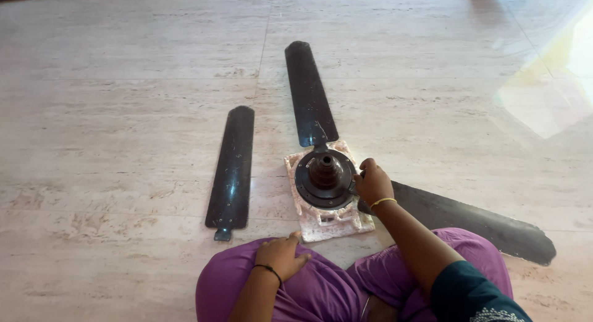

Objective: The person sits on the floor and uses a screwdriver to loosen and remove screws from the blades of a ceiling fan. They detach one blade and set it aside, then continue unscrewing another blade.

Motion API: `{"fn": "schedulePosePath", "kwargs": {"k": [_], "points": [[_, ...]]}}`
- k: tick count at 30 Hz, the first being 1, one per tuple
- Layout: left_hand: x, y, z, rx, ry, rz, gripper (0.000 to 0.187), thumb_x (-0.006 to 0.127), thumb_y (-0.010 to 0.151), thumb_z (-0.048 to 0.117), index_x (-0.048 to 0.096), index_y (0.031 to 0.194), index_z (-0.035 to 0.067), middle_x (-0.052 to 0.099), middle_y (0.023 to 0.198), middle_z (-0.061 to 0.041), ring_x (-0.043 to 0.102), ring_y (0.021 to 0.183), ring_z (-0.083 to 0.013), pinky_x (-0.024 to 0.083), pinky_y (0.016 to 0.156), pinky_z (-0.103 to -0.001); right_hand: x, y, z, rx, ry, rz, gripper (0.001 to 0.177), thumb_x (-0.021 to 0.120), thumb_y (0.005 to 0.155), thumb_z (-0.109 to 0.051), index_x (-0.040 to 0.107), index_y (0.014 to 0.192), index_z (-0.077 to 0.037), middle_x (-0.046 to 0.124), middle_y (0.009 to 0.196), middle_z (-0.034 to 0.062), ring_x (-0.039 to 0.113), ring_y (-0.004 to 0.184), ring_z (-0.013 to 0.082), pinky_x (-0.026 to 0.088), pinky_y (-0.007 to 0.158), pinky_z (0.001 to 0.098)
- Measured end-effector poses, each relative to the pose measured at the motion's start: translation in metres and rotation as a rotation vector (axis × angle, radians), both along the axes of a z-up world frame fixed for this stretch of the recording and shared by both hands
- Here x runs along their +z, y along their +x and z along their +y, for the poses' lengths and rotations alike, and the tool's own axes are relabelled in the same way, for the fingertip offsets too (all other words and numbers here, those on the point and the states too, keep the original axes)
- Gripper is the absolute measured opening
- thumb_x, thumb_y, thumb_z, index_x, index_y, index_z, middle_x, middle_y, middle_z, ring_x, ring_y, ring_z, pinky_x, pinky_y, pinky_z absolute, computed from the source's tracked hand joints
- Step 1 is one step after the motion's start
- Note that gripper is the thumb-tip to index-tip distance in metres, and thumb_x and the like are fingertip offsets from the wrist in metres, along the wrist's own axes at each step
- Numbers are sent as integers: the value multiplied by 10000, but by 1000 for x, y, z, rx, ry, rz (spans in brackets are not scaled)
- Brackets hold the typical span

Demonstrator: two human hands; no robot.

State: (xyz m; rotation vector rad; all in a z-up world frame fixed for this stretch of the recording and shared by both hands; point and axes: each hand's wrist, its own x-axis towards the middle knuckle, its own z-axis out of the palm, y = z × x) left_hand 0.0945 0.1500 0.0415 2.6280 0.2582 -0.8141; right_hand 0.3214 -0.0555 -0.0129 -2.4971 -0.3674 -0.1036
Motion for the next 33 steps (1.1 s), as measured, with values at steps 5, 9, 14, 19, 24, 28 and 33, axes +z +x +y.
{"fn": "schedulePosePath", "kwargs": {"k": [5, 9, 14, 19, 24, 28, 33], "points": [[0, 0, -2, 14, 13, 36, 706, 587, 958, 562, 371, 1535, 216, 687, 1266, -85, 620, 1260, -271, 402, 1142, -527, 1, -6, -5, -3, -51, 91, 282, 655, 980, -265, 542, 1083, -28, 709, 894, 250, 693, 869, 443, 540, 766, 506], [3, 0, 0, 9, 8, 26, 708, 590, 957, 563, 372, 1535, 218, 699, 1248, -87, 630, 1250, -270, 414, 1139, -516, 4, -2, -4, 94, -102, 182, 225, 590, 1027, -219, 503, 1110, -30, 717, 866, 263, 688, 869, 458, 520, 778, 526], [8, 1, -3, 3, 27, 59, 699, 577, 968, 558, 357, 1540, 221, 707, 1227, -93, 640, 1234, -287, 420, 1139, -501, 1, 8, -9, 132, -95, 186, 230, 638, 955, -151, 492, 1079, -26, 704, 865, 255, 675, 873, 463, 510, 763, 528], [10, 2, -1, -16, 32, 26, 692, 583, 962, 544, 363, 1529, 214, 704, 1212, -114, 650, 1200, -308, 448, 1083, -512, -5, 10, -14, 152, -61, 153, 236, 671, 955, -162, 502, 1062, -38, 701, 859, 248, 670, 870, 469, 500, 752, 534], [-2, -2, 2, -35, 24, -58, 704, 617, 937, 527, 389, 1514, 194, 702, 1195, -148, 651, 1175, -342, 480, 1029, -507, -11, 7, -20, 85, -46, 139, 272, 712, 949, -190, 514, 1062, -42, 682, 844, 269, 655, 841, 491, 500, 723, 541], [-2, -3, 2, -35, 13, -74, 708, 627, 918, 522, 397, 1501, 193, 713, 1168, -146, 659, 1154, -346, 487, 1011, -505, -9, 8, -23, 161, -15, 82, 234, 710, 935, -153, 528, 1033, -43, 698, 840, 238, 667, 844, 470, 510, 719, 530], [3, -4, 1, -47, 39, -62, 677, 606, 933, 529, 403, 1487, 196, 723, 1146, -137, 671, 1125, -352, 506, 978, -510, -7, 8, -15, 220, -42, 69, 208, 704, 915, -111, 535, 1022, -54, 713, 841, 195, 686, 855, 436, 519, 733, 515]]}}
